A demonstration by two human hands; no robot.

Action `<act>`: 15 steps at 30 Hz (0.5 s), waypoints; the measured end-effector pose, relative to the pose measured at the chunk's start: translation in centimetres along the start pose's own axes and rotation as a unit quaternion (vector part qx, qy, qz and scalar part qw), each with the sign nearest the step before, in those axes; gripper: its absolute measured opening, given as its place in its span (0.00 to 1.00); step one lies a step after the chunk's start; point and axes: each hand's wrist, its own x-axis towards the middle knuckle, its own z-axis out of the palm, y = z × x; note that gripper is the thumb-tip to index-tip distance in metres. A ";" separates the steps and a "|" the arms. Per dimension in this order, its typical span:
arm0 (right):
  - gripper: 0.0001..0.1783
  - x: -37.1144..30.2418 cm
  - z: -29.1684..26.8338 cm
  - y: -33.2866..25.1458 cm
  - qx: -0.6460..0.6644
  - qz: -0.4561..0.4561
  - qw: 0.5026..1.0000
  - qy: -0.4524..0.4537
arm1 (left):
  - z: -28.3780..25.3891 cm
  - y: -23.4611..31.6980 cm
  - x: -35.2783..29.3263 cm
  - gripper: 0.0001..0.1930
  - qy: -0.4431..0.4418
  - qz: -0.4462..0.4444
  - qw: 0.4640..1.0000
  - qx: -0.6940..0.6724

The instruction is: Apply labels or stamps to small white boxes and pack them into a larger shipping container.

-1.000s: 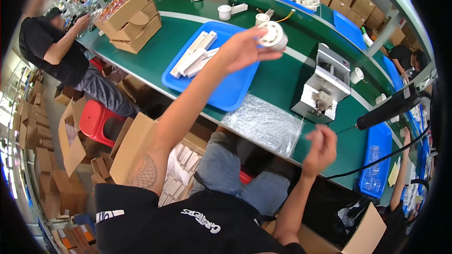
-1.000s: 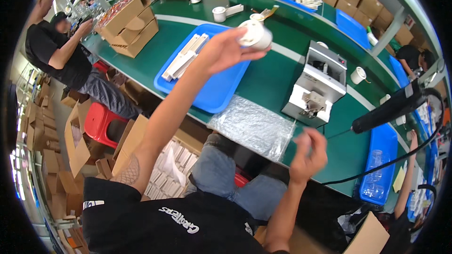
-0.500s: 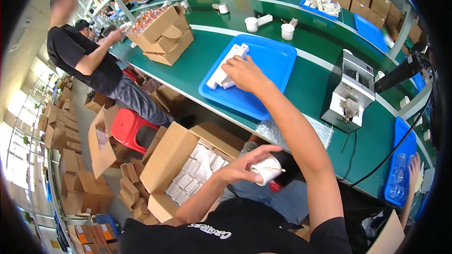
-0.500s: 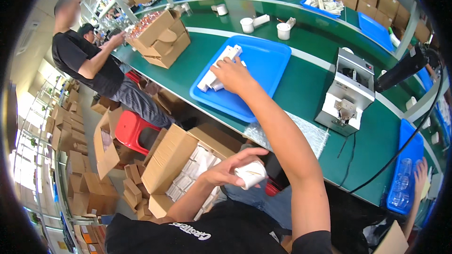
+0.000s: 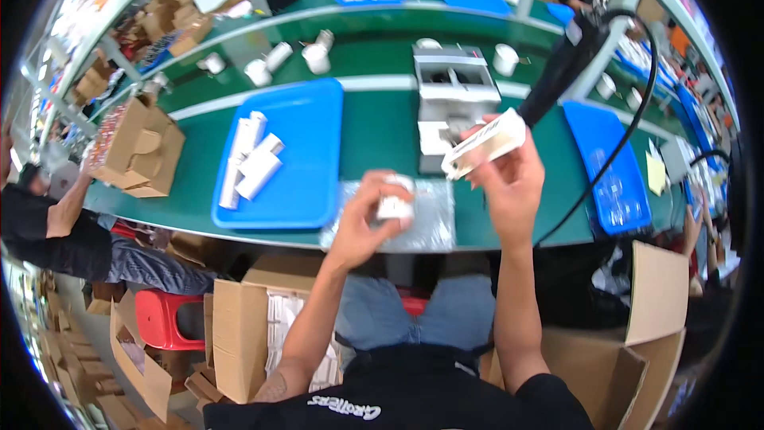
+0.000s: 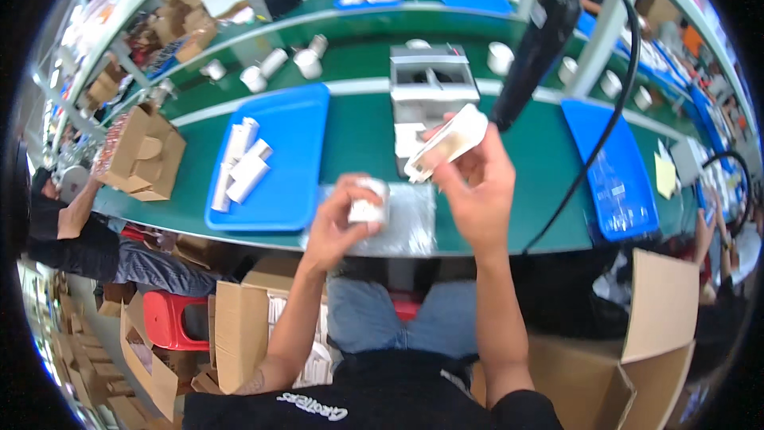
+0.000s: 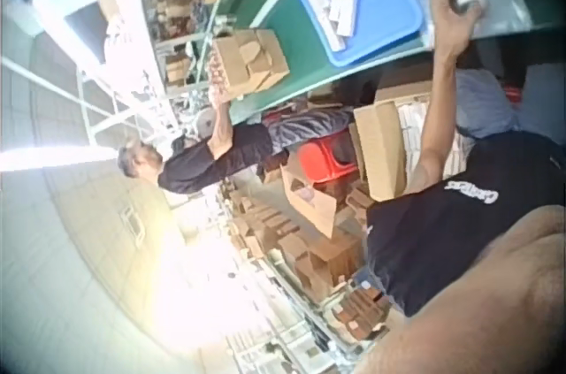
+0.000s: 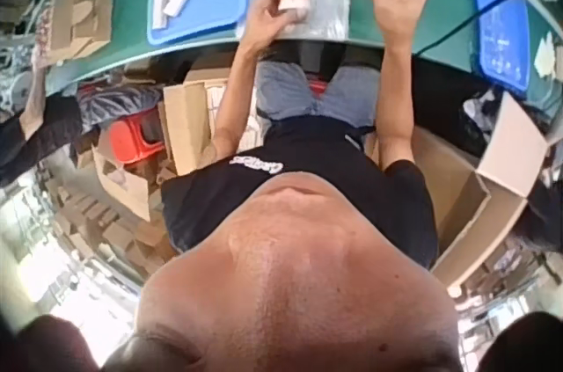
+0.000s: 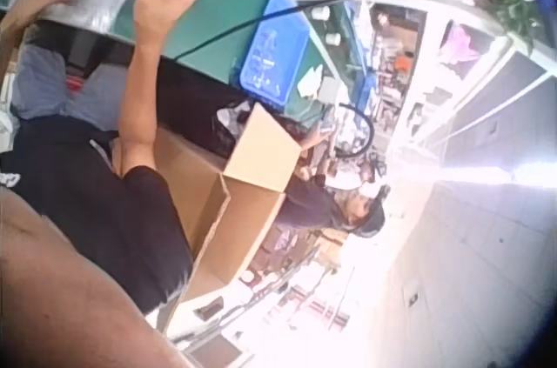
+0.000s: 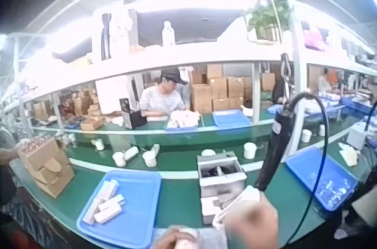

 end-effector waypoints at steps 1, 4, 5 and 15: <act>0.18 -0.7 -1.9 -0.2 -0.021 0.031 0.999 0.013 | 0.7 -0.8 0.8 0.18 0.015 0.018 0.999 0.035; 0.16 -2.0 -4.0 1.2 -0.027 0.023 0.999 0.030 | 2.1 -1.6 2.1 0.10 0.049 0.024 0.994 0.097; 0.16 -2.2 -4.5 1.8 -0.035 0.023 0.998 0.041 | 2.5 -1.4 2.9 0.07 0.060 0.039 0.992 0.108; 0.19 -3.0 -2.3 2.9 0.033 0.011 0.999 0.026 | 3.2 -1.7 2.6 0.07 0.110 0.028 0.988 0.101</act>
